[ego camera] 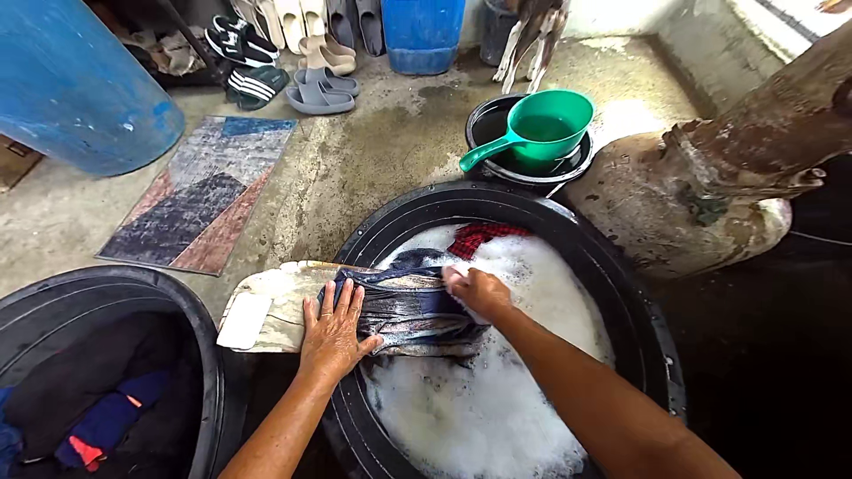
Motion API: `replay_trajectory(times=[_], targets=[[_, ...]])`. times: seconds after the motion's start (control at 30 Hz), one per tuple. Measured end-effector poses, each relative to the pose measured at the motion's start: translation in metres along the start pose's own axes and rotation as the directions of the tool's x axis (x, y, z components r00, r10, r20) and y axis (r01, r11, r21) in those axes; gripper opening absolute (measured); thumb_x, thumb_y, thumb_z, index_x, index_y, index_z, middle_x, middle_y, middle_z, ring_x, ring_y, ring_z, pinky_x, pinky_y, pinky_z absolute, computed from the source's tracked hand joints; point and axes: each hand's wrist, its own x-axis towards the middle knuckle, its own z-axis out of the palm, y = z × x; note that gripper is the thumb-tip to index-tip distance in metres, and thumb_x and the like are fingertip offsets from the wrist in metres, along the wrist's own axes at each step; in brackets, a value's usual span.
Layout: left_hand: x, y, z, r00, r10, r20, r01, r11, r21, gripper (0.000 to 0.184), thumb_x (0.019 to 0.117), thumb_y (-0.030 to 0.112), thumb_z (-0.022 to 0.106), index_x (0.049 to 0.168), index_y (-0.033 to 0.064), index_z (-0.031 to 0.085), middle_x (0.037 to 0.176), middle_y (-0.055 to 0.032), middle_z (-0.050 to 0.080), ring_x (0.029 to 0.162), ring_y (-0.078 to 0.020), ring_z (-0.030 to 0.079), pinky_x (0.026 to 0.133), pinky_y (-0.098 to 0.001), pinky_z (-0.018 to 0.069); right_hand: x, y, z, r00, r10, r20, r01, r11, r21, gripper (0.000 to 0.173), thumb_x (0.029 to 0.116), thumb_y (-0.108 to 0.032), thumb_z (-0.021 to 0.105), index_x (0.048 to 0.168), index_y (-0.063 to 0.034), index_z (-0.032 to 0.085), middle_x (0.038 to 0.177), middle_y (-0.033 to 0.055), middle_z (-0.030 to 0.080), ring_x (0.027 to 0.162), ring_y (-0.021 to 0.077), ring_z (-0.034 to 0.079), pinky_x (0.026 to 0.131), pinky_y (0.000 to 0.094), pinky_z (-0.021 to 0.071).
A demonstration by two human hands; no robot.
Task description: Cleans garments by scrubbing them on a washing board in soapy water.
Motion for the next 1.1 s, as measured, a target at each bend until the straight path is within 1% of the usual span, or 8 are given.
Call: replay_trajectory(times=[0.17, 0.27, 0.43, 0.5, 0.57, 0.63, 0.97, 1.1], targets=[[0.000, -0.004, 0.000, 1.000, 0.003, -0.012, -0.003, 1.000, -0.029, 0.095, 0.0840, 0.074, 0.063, 0.156, 0.0145, 0.043, 0.168, -0.0095, 0.027, 0.158, -0.0370, 0.004, 0.120, -0.0689, -0.0038, -0.044, -0.114, 0.059, 0.933, -0.361, -0.003, 0.348, 0.898, 0.270, 0.049, 0.0971, -0.041, 0.070, 0.125, -0.0009, 0.064, 0.110, 0.0225, 0.071, 0.107, 0.0398, 0.069, 0.093, 0.0618, 0.0531], [-0.002, -0.005, 0.002, 1.000, 0.006, -0.025, -0.006, 1.000, -0.018, 0.102, 0.0851, 0.071, 0.064, 0.161, 0.0118, 0.032, 0.170, -0.0107, 0.018, 0.158, -0.0380, 0.004, 0.119, -0.0692, -0.0020, -0.026, -0.062, 0.073, 0.945, -0.328, -0.018, 0.328, 0.941, 0.085, 0.055, 0.0978, -0.047, 0.066, 0.134, -0.0053, 0.062, 0.115, 0.0223, 0.072, 0.109, 0.0423, 0.069, 0.091, 0.0650, 0.0537], [0.001, 0.008, -0.020, 0.996, -0.012, 0.087, 0.008, 0.999, 0.052, 0.107, 0.0866, 0.065, 0.068, 0.164, 0.0083, 0.020, 0.171, -0.0155, 0.010, 0.157, -0.0416, 0.002, 0.119, -0.0695, 0.0015, 0.003, 0.072, 0.001, 0.995, 0.085, -0.053, -0.085, 0.996, -0.010, 0.054, 0.1029, -0.042, 0.060, 0.137, -0.0001, 0.060, 0.128, 0.0283, 0.066, 0.121, 0.0478, 0.063, 0.099, 0.0688, 0.0481], [0.010, 0.027, -0.051, 0.977, -0.017, 0.214, -0.019, 0.986, 0.163, 0.098, 0.0898, 0.059, 0.069, 0.157, -0.0020, 0.032, 0.165, -0.0257, 0.025, 0.153, -0.0458, 0.019, 0.120, -0.0662, 0.0123, -0.001, 0.097, -0.019, 0.988, 0.153, -0.030, -0.153, 0.988, -0.004, 0.051, 0.1027, -0.043, 0.061, 0.126, 0.0021, 0.064, 0.122, 0.0280, 0.068, 0.117, 0.0463, 0.065, 0.097, 0.0667, 0.0497], [0.027, 0.046, -0.069, 0.974, 0.072, 0.215, -0.120, 0.967, 0.223, 0.070, 0.0942, 0.056, 0.064, 0.129, -0.0046, 0.062, 0.138, -0.0261, 0.056, 0.135, -0.0430, 0.048, 0.113, -0.0607, 0.0308, -0.009, 0.108, -0.024, 0.986, 0.150, -0.078, -0.139, 0.982, 0.130, 0.050, 0.1003, -0.042, 0.066, 0.117, 0.0041, 0.066, 0.111, 0.0281, 0.069, 0.108, 0.0459, 0.067, 0.092, 0.0662, 0.0506], [0.053, 0.069, -0.071, 0.960, 0.201, 0.196, -0.235, 0.956, 0.173, 0.045, 0.0990, 0.042, 0.063, 0.114, -0.0001, 0.071, 0.122, -0.0217, 0.065, 0.121, -0.0396, 0.058, 0.103, -0.0564, 0.0416, -0.017, 0.114, -0.020, 0.976, 0.131, -0.171, -0.077, 0.953, 0.292, 0.048, 0.0978, -0.040, 0.071, 0.112, 0.0058, 0.067, 0.102, 0.0283, 0.069, 0.098, 0.0453, 0.068, 0.087, 0.0665, 0.0513], [0.091, 0.171, -0.035, 0.923, 0.094, 0.373, -0.078, 0.995, -0.058, 0.033, 0.1010, 0.024, 0.058, 0.123, 0.0001, 0.065, 0.126, -0.0220, 0.066, 0.123, -0.0395, 0.060, 0.103, -0.0609, 0.0431, -0.033, 0.130, -0.015, 0.974, 0.129, -0.185, -0.023, 0.871, 0.490, 0.039, 0.0985, -0.031, 0.072, 0.105, 0.0073, 0.066, 0.088, 0.0233, 0.066, 0.081, 0.0356, 0.065, 0.078, 0.0563, 0.0525], [0.091, 0.165, -0.056, 0.906, 0.239, 0.350, -0.020, 0.848, -0.529, 0.030, 0.1056, 0.019, 0.052, 0.114, -0.0079, 0.062, 0.112, -0.0279, 0.064, 0.108, -0.0399, 0.061, 0.095, -0.0582, 0.0463, -0.039, 0.129, -0.010, 0.991, 0.045, -0.130, 0.028, 0.859, 0.512, 0.051, 0.0926, -0.028, 0.079, 0.123, 0.0080, 0.060, 0.102, 0.0272, 0.068, 0.094, 0.0397, 0.067, 0.087, 0.0598, 0.0530]])
